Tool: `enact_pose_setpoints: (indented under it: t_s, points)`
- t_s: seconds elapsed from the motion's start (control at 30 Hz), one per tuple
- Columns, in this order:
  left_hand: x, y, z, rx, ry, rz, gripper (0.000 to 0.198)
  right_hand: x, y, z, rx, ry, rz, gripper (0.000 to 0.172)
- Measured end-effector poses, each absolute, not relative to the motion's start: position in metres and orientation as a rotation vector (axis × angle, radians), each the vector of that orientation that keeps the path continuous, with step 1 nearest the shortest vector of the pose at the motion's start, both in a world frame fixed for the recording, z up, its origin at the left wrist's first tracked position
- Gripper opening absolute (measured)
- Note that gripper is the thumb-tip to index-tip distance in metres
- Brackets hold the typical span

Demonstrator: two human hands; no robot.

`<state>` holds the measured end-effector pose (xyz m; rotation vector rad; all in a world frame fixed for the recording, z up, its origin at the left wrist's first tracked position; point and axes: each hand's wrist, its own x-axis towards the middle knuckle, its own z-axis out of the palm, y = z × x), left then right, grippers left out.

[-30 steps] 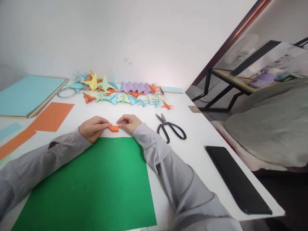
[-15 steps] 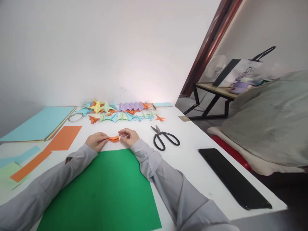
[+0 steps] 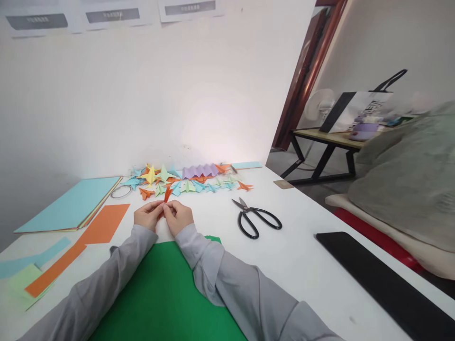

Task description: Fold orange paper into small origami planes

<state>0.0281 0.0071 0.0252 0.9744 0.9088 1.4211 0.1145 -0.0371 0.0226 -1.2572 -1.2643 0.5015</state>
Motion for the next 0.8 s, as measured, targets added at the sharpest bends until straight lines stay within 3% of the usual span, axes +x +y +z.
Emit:
enact_pose_setpoints:
  t_s: [0.27, 0.57, 0.8]
  points:
    - [0.040, 0.018, 0.019, 0.771, 0.841, 1.335, 0.024, 0.127, -0.028, 0.010, -1.302, -1.409, 0.280, 0.018]
    - [0.041, 0.013, 0.023, 0.724, 0.852, 1.258, 0.026, 0.132, -0.024, 0.004, -1.380, -1.294, 0.435, 0.005]
    - [0.038, 0.012, 0.019, 0.744, 0.863, 1.274, 0.029, 0.133, -0.027, 0.006, -1.318, -1.143, 0.549, 0.009]
